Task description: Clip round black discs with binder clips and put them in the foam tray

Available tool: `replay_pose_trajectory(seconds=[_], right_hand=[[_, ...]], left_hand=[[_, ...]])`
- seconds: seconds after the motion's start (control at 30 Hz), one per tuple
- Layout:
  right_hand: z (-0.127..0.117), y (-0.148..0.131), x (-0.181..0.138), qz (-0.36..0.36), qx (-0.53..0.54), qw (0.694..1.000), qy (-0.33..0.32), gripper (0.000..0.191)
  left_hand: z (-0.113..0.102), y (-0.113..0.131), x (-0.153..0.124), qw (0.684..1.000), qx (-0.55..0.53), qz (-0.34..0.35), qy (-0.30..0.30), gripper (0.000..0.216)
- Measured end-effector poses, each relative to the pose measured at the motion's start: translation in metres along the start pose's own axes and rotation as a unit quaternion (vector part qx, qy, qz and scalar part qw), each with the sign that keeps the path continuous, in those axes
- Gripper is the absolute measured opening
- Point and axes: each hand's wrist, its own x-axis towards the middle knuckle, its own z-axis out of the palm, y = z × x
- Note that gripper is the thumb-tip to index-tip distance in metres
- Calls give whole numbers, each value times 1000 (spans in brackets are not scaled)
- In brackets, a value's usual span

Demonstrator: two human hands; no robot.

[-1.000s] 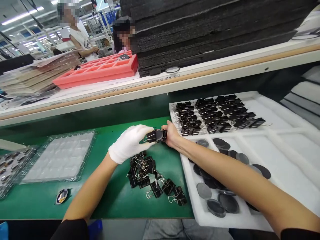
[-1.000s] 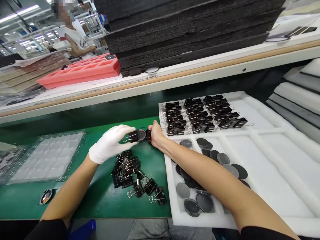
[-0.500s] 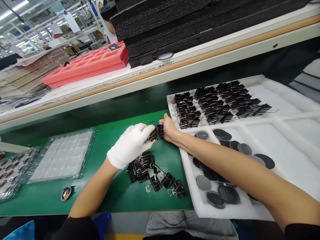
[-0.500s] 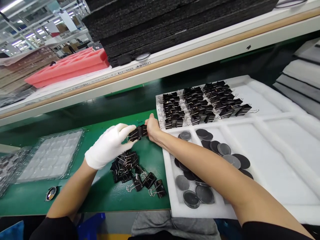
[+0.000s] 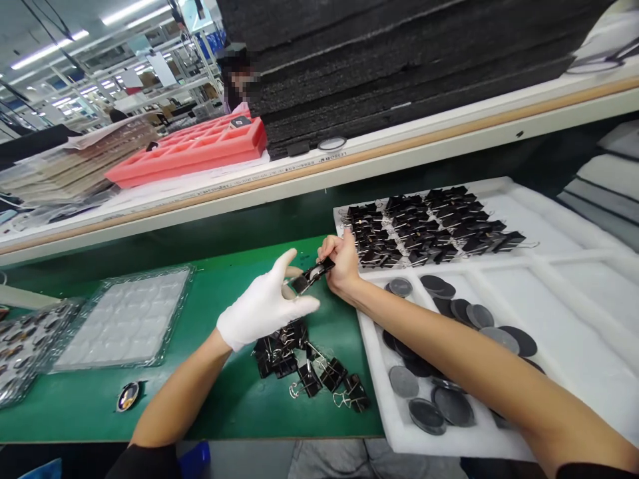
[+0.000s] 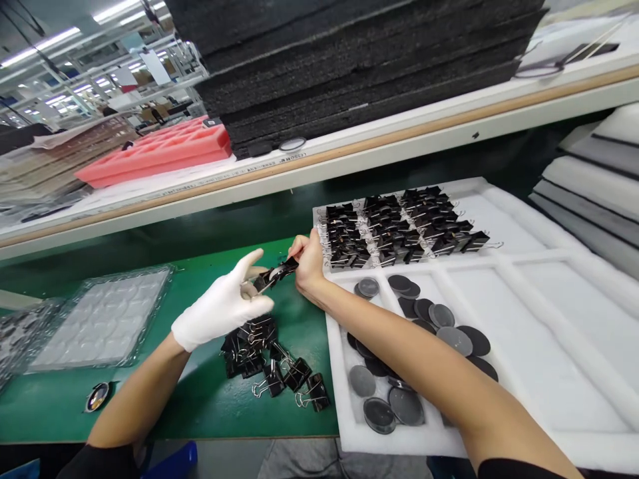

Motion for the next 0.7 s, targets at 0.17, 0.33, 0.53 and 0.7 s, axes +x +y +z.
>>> replay_pose_trajectory(seconds=[0.17, 0.33, 0.53, 0.7], right_hand=[[11, -24, -10, -108, -50, 990, -72, 74], [17, -44, -17, -239, -124, 950, -158, 66], [-6, -84, -19, -120, -274, 895, -332, 38], [-31, -94, -34, -30, -345, 852, -393, 25]], left_hand=[[-7, 3, -2, 915, -371, -30, -153, 80], [-13, 7, -5, 917, -396, -11, -51, 58], [-20, 4, -13, 978, -174, 87, 78, 55], [-17, -1, -14, 989, -84, 111, 50, 58]])
